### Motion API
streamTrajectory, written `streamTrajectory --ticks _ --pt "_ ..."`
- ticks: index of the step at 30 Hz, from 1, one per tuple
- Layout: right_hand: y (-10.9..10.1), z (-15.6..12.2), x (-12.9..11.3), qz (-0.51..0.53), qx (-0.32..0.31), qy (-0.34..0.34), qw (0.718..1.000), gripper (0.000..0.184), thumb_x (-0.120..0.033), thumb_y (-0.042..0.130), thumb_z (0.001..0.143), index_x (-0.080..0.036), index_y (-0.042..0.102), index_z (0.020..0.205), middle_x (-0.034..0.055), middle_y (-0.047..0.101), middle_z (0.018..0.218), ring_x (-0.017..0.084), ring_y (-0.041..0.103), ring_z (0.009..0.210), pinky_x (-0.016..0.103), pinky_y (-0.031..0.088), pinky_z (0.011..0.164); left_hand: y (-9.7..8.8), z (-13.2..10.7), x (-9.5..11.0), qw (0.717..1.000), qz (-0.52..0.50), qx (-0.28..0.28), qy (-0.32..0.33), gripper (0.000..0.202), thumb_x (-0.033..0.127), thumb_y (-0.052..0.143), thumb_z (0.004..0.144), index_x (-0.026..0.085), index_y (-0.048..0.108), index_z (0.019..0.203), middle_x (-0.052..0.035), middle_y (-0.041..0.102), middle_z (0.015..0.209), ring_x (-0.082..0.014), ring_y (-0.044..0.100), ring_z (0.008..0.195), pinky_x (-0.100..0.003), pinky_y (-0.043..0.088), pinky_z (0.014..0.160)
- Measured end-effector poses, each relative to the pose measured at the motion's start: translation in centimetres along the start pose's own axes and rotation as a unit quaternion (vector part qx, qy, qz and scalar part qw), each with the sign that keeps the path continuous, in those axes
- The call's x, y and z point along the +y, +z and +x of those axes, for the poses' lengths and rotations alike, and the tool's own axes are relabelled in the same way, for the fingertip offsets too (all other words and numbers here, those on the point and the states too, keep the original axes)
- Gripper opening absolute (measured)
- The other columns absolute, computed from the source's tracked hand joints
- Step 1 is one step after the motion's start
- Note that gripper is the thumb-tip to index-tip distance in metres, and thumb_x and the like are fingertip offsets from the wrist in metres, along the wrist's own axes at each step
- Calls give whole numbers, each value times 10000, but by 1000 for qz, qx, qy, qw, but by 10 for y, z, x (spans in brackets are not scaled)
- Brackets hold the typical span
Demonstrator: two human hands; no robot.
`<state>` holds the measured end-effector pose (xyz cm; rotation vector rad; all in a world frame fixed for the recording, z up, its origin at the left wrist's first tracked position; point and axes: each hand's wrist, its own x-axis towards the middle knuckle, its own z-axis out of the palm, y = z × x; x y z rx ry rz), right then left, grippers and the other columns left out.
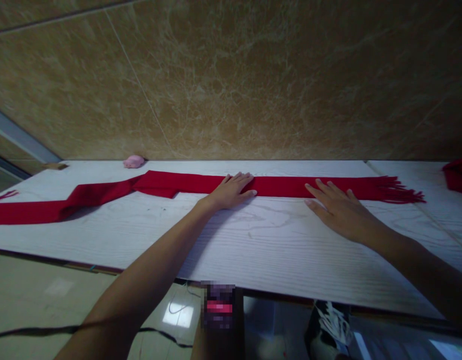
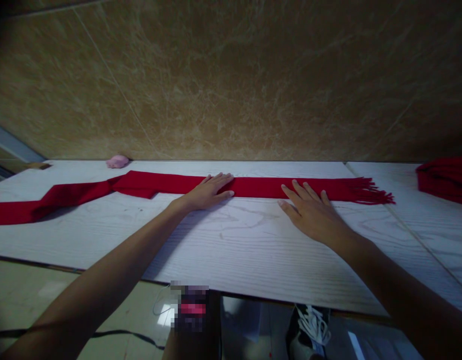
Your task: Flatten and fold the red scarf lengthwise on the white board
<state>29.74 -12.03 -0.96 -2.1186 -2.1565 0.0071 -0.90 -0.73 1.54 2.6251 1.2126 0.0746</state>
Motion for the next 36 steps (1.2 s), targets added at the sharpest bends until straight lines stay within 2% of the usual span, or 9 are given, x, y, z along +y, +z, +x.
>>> streamTrajectory --ticks 8,17,24,30,36 --pt "1 -1 6 -10 -9 14 1000 738 -607 220 1049 -220 412 1646 117 292 1731 410 230 1591 723 263 1222 0 0 0 1000 2 -2 -5 748 634 312 1037 227 301 1665 -70 238 1761 -258 159 1649 -497 104 1334" --pt "6 0 11 -5 -14 11 1000 749 -644 222 1034 -258 415 1646 81 324 1721 403 252 1586 710 279 1226 1 2 -1 1000 5 -1 -3 723 627 316 1036 263 303 1661 -51 227 1764 -252 174 1646 -490 103 1334" --pt "3 0 10 1 -39 24 999 760 -626 209 1034 -231 403 1653 78 297 1730 384 213 1601 683 239 1254 0 1 0 1000 1 -6 -6 766 627 311 1033 202 293 1670 -73 223 1763 -257 163 1648 -489 96 1336" --pt "5 0 12 4 -26 11 1000 745 -635 224 1040 -251 411 1650 80 321 1722 411 245 1588 710 264 1235 1 1 -1 1000 3 -1 -3 741 642 306 1032 255 294 1665 -45 219 1766 -252 172 1647 -485 105 1337" --pt "5 0 11 -1 -34 22 999 731 -623 243 1042 -254 407 1651 69 313 1728 383 231 1596 669 261 1253 0 1 0 1000 4 -2 -4 738 624 313 1036 232 298 1661 -67 224 1764 -245 167 1648 -484 104 1337"
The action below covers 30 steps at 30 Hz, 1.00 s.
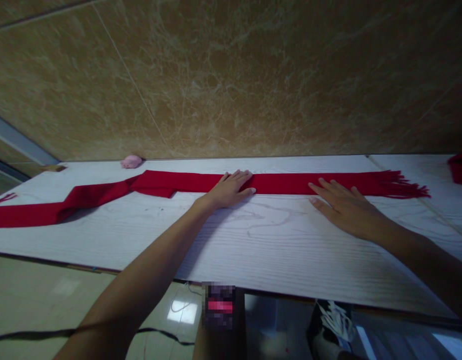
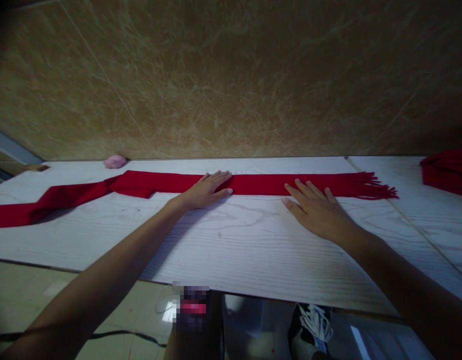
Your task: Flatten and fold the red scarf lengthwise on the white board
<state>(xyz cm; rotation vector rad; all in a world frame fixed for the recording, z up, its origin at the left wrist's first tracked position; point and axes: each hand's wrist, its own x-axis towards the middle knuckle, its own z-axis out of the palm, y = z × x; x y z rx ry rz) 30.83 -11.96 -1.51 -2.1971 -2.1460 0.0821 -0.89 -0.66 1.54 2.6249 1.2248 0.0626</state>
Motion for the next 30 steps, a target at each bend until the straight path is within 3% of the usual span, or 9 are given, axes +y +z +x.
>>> streamTrajectory --ticks 11,24,30 --pt "0 -1 0 -7 19 -11 1000 718 -612 241 1045 -253 436 1635 83 366 1707 392 272 1580 677 304 1233 0 -1 1 1000 1 -3 -2 754 621 313 1039 205 292 1668 -80 235 1761 -255 166 1647 -488 113 1334" --pt "-5 -2 -5 -15 -12 6 1000 745 -594 215 1040 -214 393 1657 79 292 1732 372 217 1600 656 248 1262 -1 -1 2 1000 3 -1 -2 736 623 313 1039 233 296 1663 -69 232 1763 -251 175 1646 -485 113 1335" --pt "-5 -2 -4 -8 -10 9 1000 729 -615 250 1035 -256 408 1650 65 322 1727 370 236 1596 648 259 1261 -1 -1 3 1000 2 -3 -2 752 621 314 1038 207 295 1665 -79 231 1762 -253 170 1646 -491 112 1335"
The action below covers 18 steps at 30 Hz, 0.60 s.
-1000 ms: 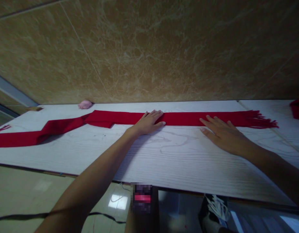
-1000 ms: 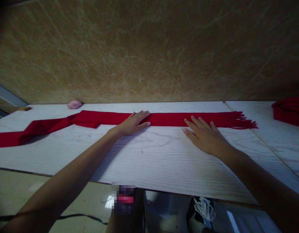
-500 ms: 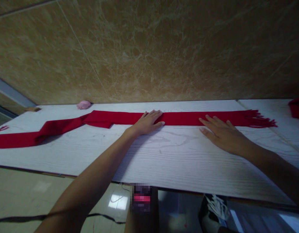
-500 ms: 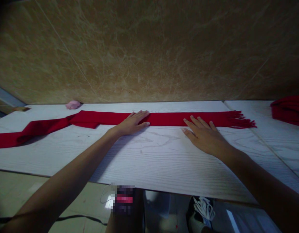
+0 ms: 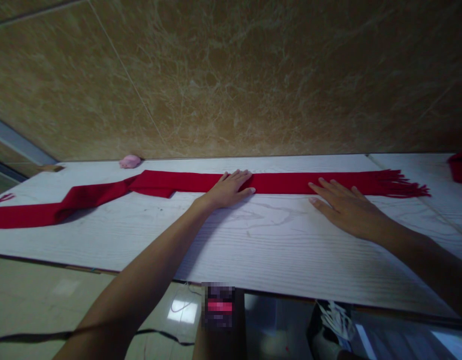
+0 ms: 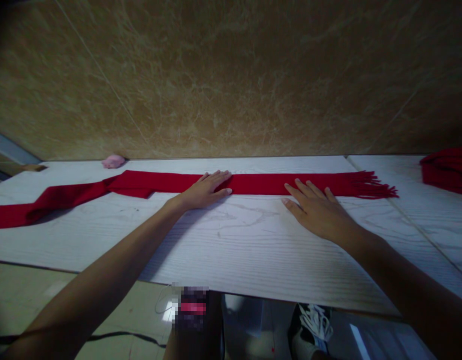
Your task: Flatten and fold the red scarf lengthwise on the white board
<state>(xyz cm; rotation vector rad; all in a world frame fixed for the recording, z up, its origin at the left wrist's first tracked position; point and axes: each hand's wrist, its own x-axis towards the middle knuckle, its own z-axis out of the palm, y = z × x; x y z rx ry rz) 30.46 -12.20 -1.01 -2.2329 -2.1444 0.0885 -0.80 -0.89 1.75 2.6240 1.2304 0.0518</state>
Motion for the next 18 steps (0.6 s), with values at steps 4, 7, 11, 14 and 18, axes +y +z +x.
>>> streamTrajectory --ticks 4,7,11,14,18 --pt "1 0 0 0 10 -6 1000 728 -615 245 1036 -251 423 1641 75 339 1720 370 255 1590 656 281 1248 0 -1 0 1000 0 2 3 740 621 318 1038 221 302 1661 -74 243 1759 -249 185 1644 -498 119 1334" --pt "1 -1 0 -3 8 -6 1000 736 -603 238 1035 -229 420 1643 84 332 1720 376 252 1590 659 276 1249 0 0 0 1000 2 1 3 734 619 316 1041 225 304 1660 -75 250 1758 -245 188 1643 -491 119 1334" --pt "2 -1 2 -3 7 -8 1000 739 -601 225 1035 -232 415 1646 79 327 1722 380 256 1588 662 278 1247 0 0 1 1000 5 0 0 749 608 321 1041 199 295 1668 -89 242 1760 -245 186 1643 -495 113 1334" --pt "3 -1 3 2 25 -15 1000 716 -603 247 1036 -256 443 1631 80 373 1705 398 295 1572 682 306 1229 0 0 1 1000 6 0 1 753 602 317 1044 184 293 1669 -99 238 1758 -248 187 1643 -502 114 1332" --pt "3 -1 2 3 28 -14 999 697 -591 263 1039 -267 448 1627 76 389 1701 398 303 1569 677 310 1230 -1 -1 1 1000 6 3 3 735 607 318 1044 211 304 1663 -87 243 1757 -249 199 1640 -502 122 1328"
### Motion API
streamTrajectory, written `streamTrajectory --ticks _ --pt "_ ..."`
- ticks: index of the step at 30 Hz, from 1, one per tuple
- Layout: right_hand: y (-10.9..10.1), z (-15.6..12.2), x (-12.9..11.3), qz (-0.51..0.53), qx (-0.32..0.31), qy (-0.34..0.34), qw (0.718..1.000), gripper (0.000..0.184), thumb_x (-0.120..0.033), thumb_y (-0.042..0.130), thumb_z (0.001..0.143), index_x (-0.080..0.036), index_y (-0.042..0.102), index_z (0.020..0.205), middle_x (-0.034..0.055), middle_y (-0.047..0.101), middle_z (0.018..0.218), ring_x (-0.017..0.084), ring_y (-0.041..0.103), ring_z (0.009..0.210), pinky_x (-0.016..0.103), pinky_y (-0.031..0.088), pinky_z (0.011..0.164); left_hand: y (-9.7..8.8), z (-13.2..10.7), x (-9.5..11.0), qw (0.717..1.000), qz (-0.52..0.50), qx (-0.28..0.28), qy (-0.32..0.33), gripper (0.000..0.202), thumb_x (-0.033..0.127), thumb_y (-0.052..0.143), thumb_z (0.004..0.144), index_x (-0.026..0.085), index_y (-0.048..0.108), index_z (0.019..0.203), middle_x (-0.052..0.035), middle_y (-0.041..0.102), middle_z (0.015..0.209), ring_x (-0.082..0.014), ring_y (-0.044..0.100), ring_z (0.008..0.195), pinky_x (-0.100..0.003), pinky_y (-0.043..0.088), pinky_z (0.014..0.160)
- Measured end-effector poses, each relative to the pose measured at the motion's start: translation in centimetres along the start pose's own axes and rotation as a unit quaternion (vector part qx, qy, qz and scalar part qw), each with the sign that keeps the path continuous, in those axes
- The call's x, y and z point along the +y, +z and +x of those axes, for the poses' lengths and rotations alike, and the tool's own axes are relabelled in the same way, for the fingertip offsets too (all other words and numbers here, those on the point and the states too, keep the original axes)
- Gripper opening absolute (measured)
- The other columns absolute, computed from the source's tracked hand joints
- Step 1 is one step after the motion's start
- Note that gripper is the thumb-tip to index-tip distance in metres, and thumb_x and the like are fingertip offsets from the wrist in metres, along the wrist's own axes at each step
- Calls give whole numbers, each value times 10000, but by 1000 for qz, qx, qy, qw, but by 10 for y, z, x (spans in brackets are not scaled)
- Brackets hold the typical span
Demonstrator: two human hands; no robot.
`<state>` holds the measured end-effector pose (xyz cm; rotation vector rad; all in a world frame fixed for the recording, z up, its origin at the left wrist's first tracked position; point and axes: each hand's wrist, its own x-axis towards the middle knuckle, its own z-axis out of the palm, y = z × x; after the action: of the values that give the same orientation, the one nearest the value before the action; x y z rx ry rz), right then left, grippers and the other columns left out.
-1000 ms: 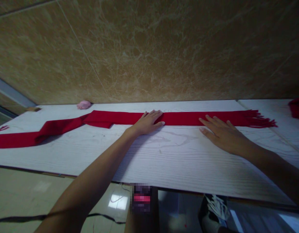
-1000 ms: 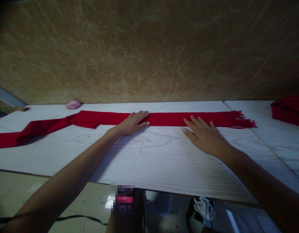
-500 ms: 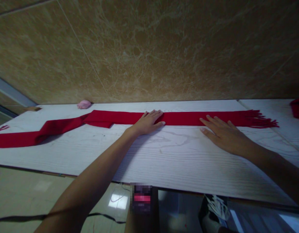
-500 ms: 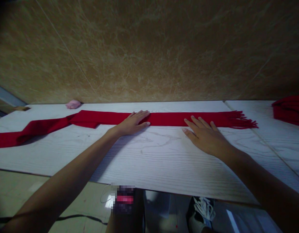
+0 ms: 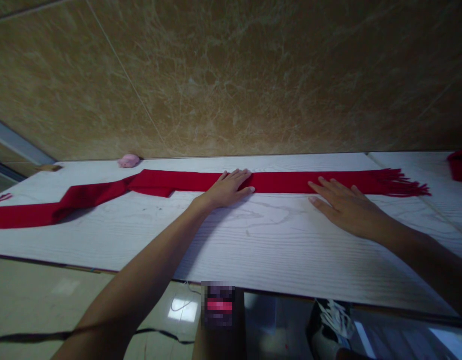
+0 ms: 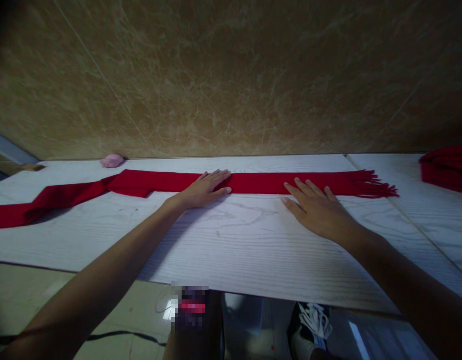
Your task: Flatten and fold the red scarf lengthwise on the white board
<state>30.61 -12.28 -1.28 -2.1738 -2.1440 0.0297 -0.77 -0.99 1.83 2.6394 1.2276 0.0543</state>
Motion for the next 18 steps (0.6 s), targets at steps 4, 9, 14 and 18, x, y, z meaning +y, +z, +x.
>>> streamTrajectory --ticks 4,9,14,18 --pt "-3 0 -1 4 -15 5 1000 725 -619 259 1032 -257 439 1635 80 361 1711 402 282 1576 672 299 1238 0 0 -1 1000 -4 0 -1 741 617 319 1039 215 306 1662 -82 241 1758 -249 193 1642 -495 119 1330" --pt "0 0 1 5 -7 -2 1000 758 -657 227 1024 -264 425 1641 77 356 1710 398 281 1577 691 293 1232 1 1 -2 1000 -11 3 2 735 631 323 1033 246 313 1659 -65 245 1757 -253 199 1640 -503 120 1330" --pt "2 1 2 5 -8 1 1000 749 -632 236 1026 -245 432 1637 83 355 1712 389 265 1585 674 284 1244 2 1 -3 1000 -8 5 2 736 625 321 1037 233 308 1661 -70 246 1758 -253 197 1641 -497 119 1331" --pt "0 1 0 -1 -23 8 1000 760 -624 236 1023 -226 421 1643 90 336 1719 393 247 1590 678 267 1249 2 2 -3 1000 -6 2 0 736 629 318 1037 239 304 1662 -68 246 1759 -245 199 1641 -487 118 1332"
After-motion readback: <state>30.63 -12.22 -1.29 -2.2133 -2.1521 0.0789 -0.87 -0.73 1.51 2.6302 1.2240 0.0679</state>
